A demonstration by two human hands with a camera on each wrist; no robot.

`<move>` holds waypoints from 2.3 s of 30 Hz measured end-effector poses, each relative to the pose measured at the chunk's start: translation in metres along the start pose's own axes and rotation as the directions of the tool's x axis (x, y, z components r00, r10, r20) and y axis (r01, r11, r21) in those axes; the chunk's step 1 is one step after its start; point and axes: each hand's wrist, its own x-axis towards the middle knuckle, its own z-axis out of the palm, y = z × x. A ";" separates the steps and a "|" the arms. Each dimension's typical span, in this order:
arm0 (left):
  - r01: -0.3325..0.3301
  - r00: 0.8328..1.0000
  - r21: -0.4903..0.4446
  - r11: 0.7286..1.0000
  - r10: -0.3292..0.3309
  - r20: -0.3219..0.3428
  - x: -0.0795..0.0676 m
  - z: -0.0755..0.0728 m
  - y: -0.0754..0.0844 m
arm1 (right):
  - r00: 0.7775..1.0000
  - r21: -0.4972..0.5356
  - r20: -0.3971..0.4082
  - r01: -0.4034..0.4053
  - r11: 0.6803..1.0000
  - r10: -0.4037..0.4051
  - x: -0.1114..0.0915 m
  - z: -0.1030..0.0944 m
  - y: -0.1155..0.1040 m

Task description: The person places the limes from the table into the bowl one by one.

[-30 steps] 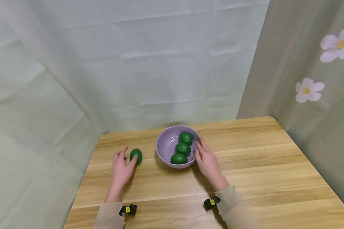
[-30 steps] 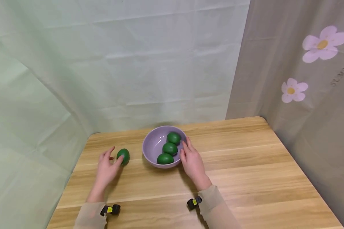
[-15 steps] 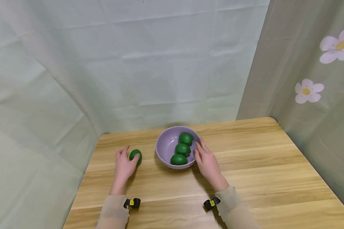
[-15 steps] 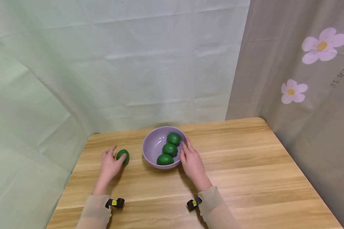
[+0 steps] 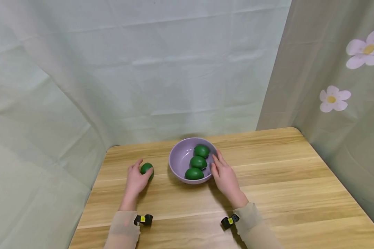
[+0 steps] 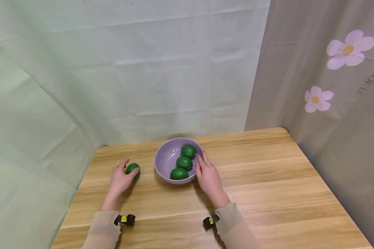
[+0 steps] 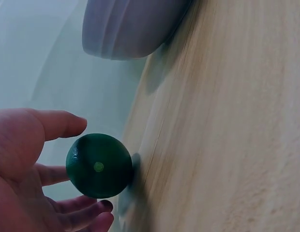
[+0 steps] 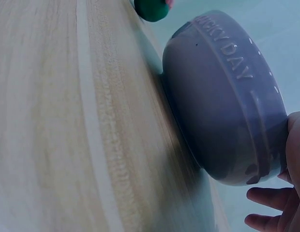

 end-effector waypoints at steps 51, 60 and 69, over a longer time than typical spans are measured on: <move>-0.009 1.000 -0.052 0.999 0.009 0.000 0.002 0.007 -0.004 | 1.000 0.013 0.000 0.024 1.000 -0.024 0.001 -0.002 -0.002; -0.003 1.000 -0.060 0.998 0.003 0.005 0.002 0.006 -0.002 | 0.999 0.018 -0.016 0.032 0.999 -0.032 0.000 -0.002 -0.001; -0.007 1.000 -0.074 0.997 0.006 -0.004 0.001 0.005 -0.006 | 1.000 0.024 0.002 0.022 0.999 -0.022 0.002 0.000 -0.002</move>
